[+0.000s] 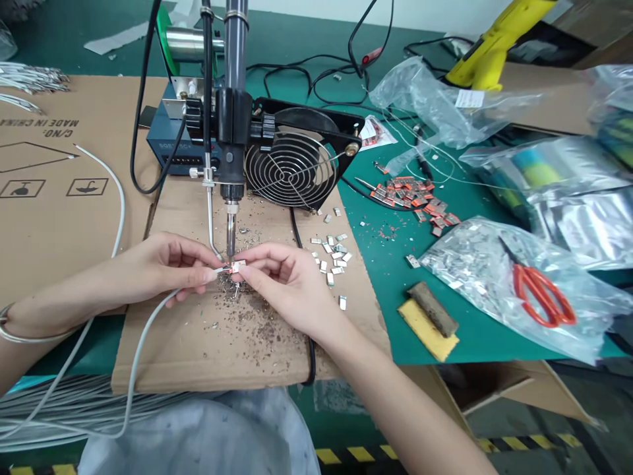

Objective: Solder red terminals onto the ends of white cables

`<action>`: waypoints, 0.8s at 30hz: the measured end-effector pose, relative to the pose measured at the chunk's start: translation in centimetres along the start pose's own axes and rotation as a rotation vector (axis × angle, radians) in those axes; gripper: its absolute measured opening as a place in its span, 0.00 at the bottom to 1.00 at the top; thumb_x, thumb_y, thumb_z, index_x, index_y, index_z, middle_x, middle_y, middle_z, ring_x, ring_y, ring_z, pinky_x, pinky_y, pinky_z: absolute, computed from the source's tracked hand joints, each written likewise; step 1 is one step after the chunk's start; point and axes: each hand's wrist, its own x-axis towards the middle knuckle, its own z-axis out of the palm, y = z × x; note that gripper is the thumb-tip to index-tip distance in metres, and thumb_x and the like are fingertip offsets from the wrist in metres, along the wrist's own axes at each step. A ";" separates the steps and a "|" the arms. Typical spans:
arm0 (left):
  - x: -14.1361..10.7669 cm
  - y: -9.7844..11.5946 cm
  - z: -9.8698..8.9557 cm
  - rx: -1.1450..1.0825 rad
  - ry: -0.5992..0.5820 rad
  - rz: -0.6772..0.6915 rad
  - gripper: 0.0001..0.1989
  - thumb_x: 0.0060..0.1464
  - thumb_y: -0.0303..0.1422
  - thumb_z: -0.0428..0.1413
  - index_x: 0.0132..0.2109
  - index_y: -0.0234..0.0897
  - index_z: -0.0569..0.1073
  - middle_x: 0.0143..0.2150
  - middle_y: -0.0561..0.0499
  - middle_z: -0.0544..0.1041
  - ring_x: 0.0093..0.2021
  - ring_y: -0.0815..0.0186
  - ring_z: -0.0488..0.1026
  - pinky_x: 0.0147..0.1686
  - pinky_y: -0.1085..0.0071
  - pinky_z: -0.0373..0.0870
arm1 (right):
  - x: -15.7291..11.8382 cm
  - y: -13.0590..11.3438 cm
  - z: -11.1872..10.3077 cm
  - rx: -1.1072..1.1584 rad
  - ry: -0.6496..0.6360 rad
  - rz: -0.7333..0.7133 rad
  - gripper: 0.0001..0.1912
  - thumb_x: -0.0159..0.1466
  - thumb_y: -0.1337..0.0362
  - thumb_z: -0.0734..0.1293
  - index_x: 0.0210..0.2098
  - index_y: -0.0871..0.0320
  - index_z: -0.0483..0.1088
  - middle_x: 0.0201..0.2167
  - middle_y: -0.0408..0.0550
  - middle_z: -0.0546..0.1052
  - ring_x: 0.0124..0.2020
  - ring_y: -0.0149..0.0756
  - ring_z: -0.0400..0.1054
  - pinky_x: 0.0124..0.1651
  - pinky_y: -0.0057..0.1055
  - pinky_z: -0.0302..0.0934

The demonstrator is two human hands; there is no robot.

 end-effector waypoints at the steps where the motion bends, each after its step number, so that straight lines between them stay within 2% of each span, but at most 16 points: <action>1: 0.0 0.0 0.0 0.003 0.001 -0.001 0.09 0.51 0.29 0.55 0.39 0.26 0.70 0.23 0.54 0.66 0.18 0.79 0.61 0.16 0.84 0.62 | 0.0 0.0 0.0 -0.004 -0.001 0.003 0.04 0.57 0.70 0.67 0.34 0.62 0.69 0.27 0.43 0.75 0.28 0.19 0.69 0.28 0.11 0.59; 24: -0.2 0.0 0.2 -0.063 -0.017 0.025 0.09 0.52 0.30 0.55 0.38 0.27 0.70 0.23 0.54 0.67 0.19 0.80 0.61 0.16 0.85 0.62 | -0.1 0.0 -0.5 0.024 -0.056 0.023 0.05 0.58 0.70 0.67 0.36 0.61 0.70 0.29 0.43 0.76 0.30 0.17 0.69 0.28 0.08 0.59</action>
